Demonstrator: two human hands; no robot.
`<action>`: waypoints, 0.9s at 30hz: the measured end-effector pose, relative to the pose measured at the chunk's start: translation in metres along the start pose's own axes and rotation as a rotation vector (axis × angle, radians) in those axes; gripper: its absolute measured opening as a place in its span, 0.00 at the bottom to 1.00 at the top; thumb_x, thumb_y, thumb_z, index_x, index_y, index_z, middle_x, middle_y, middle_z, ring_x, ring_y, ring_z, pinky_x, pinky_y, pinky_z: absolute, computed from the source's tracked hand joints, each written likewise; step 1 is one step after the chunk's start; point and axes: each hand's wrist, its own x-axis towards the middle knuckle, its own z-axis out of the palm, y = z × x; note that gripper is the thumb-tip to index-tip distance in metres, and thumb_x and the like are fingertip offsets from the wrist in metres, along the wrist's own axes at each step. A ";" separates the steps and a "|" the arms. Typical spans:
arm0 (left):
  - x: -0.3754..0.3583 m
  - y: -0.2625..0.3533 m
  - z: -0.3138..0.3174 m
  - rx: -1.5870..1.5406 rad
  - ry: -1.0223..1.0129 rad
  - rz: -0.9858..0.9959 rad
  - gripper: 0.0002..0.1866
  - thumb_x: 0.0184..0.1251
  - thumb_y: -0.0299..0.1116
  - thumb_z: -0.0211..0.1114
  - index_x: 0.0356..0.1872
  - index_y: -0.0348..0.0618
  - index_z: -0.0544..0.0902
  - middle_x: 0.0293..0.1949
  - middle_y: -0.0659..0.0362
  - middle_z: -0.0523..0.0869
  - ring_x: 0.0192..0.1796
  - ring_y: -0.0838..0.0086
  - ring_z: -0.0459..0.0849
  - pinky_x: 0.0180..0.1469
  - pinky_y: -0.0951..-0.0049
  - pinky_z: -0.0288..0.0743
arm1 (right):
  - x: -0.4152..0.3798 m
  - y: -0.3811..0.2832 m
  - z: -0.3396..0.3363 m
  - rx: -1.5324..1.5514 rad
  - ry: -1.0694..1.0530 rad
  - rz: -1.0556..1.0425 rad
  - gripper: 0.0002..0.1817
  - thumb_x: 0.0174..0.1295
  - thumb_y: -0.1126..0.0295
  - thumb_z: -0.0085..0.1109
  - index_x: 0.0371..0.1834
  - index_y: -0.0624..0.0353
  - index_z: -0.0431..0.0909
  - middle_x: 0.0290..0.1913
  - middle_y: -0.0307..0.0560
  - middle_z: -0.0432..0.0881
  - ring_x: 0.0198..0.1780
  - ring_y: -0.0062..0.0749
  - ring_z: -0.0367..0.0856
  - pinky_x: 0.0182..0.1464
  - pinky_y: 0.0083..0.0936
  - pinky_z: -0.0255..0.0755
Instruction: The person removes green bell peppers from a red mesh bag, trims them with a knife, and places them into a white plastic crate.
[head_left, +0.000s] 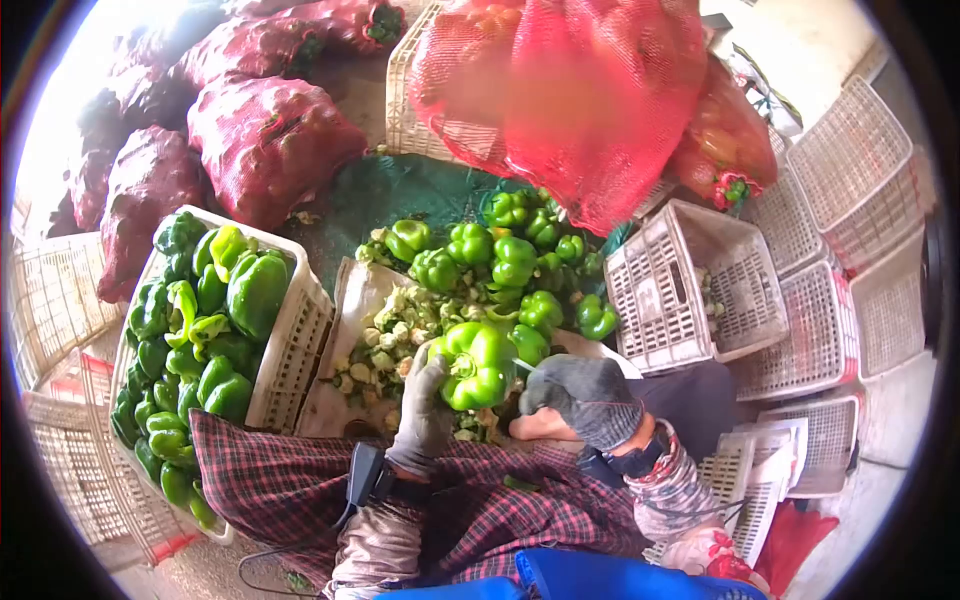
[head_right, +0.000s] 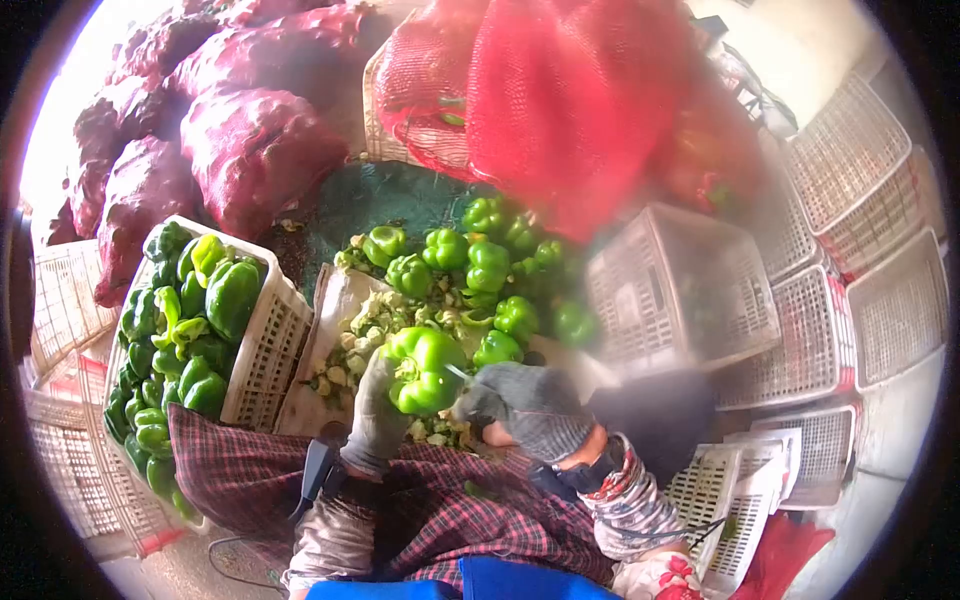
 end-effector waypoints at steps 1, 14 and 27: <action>-0.005 0.000 -0.001 0.096 -0.036 0.043 0.28 0.75 0.50 0.56 0.63 0.37 0.72 0.56 0.52 0.81 0.57 0.65 0.83 0.61 0.63 0.78 | 0.001 0.004 0.002 -0.152 -0.085 -0.087 0.13 0.47 0.74 0.68 0.37 0.47 0.87 0.36 0.44 0.86 0.37 0.43 0.86 0.37 0.35 0.78; -0.037 0.006 0.017 -0.221 -0.102 -0.052 0.34 0.64 0.49 0.61 0.64 0.33 0.73 0.57 0.48 0.83 0.58 0.60 0.83 0.64 0.59 0.76 | -0.035 0.016 0.016 -0.395 -0.077 -0.034 0.19 0.56 0.50 0.70 0.43 0.50 0.88 0.36 0.50 0.88 0.33 0.48 0.86 0.33 0.39 0.76; -0.029 0.032 0.001 0.292 -0.187 -0.195 0.31 0.62 0.38 0.62 0.65 0.36 0.70 0.54 0.54 0.80 0.57 0.68 0.80 0.62 0.67 0.74 | -0.027 0.030 0.024 0.397 -0.039 0.156 0.33 0.57 0.66 0.73 0.65 0.63 0.71 0.58 0.45 0.77 0.56 0.34 0.79 0.57 0.29 0.76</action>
